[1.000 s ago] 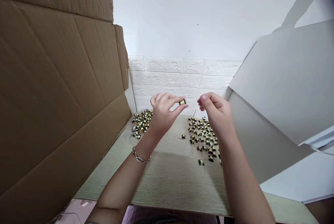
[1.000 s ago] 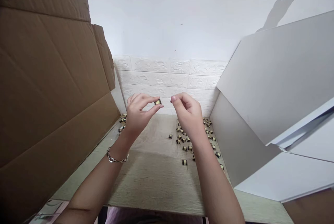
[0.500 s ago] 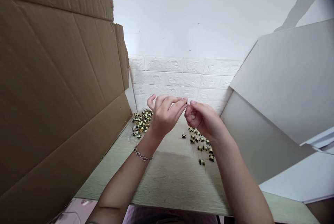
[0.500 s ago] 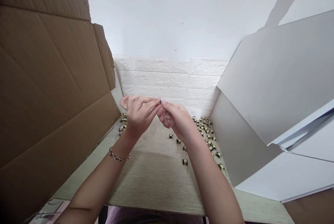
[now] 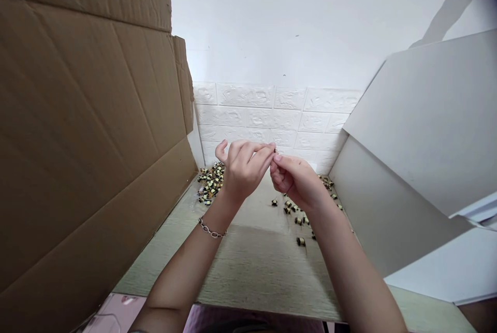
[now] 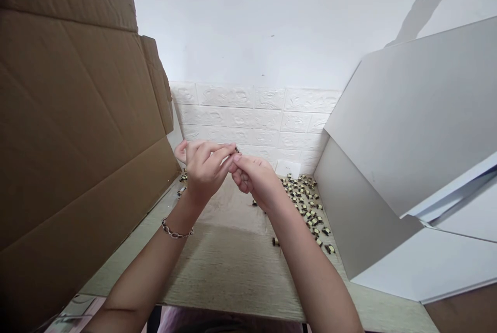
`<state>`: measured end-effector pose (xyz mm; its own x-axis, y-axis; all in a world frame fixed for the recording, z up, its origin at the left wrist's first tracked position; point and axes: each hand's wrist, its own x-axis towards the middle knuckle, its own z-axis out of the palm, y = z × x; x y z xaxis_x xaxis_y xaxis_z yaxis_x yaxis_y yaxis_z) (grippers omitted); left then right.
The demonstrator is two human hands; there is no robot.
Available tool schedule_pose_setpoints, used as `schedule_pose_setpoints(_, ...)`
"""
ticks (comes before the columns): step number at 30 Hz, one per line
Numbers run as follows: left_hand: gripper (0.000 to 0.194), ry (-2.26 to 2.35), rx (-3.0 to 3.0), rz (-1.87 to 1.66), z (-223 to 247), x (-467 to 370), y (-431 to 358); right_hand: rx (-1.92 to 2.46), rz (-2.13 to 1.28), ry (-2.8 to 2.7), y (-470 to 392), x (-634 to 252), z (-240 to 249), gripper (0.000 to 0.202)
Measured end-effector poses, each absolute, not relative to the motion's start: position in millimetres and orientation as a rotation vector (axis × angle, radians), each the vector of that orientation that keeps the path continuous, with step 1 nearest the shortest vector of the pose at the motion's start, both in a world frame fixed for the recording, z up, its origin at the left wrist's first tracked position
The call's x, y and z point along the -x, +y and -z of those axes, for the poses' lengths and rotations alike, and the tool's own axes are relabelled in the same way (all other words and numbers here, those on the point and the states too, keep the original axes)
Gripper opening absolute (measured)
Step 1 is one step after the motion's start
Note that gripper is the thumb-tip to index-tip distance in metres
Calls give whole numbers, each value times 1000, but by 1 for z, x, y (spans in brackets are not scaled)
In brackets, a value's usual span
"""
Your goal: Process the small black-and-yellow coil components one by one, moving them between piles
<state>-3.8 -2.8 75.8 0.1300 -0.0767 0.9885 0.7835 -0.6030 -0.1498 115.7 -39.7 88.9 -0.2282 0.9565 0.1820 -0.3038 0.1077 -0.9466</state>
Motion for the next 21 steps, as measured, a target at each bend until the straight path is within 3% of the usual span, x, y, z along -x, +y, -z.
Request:
schedule_pose_setpoints(4, 11, -720, 1730, 1550, -77, 5, -3, 785, -1205, -1287, -37, -112, -84, 24)
schedule_pose_setpoints(15, 9, -744, 1777, 1655, -78, 2, -7, 934, 156, -1584, -40, -111, -79, 22)
schedule_pose_setpoints(18, 9, -742, 1806, 1674, -79, 2, -9, 911, 371, -1579, -38, -117, -80, 17)
schedule_pose_setpoints(21, 10, -734, 1830, 1672, -79, 2, -9, 847, 381, -1642, -36, -122, -81, 16)
